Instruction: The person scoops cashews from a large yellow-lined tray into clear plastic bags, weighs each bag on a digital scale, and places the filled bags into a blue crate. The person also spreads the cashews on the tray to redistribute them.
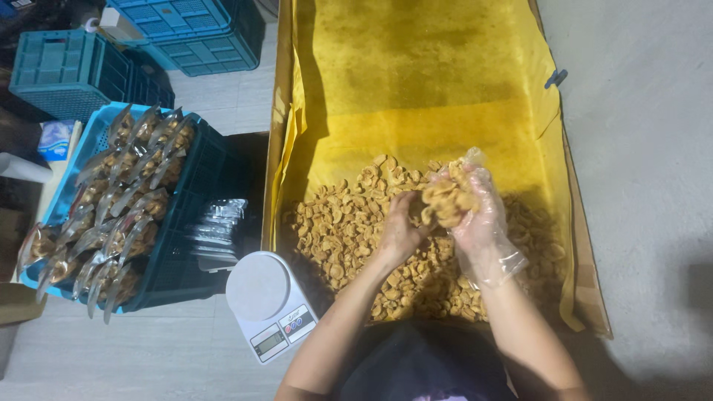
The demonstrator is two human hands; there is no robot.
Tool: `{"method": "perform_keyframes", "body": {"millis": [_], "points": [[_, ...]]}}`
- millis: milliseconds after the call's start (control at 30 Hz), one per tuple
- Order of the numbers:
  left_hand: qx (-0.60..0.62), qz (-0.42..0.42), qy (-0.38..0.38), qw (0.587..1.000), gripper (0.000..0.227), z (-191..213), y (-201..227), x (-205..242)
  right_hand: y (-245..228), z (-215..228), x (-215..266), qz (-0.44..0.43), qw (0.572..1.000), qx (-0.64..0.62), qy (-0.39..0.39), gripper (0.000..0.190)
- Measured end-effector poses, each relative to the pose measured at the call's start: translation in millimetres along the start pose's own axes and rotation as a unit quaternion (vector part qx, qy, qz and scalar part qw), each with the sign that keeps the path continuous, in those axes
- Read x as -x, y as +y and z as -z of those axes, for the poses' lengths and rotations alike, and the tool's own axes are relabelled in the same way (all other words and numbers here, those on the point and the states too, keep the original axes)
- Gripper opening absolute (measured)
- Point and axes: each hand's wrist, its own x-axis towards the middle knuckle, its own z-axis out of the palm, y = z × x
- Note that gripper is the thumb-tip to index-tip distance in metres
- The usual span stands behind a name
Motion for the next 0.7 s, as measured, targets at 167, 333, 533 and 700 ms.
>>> {"method": "perform_keyframes", "body": {"millis": [167, 333, 533, 700], "points": [[0.101, 0.061, -0.013, 0.993, 0.084, -10, -11, -2, 2, -10, 2, 0.044, 0.996, 0.077, 0.017, 0.028], [0.119, -0.032, 0.049, 0.991, 0.059, -22, -26, -3, 20, 0, -4, 0.107, 0.987, 0.121, -0.010, 0.030], [-0.204, -0.097, 0.058, 0.972, 0.038, -7, -50, -14, 37, 17, -22, 0.065, 0.998, 0.000, -0.020, 0.022], [-0.051, -0.194, 0.109, 0.974, 0.046, 21, -41, -11, 42, 50, -46, 0.048, 0.994, -0.090, -0.039, 0.016]]}}
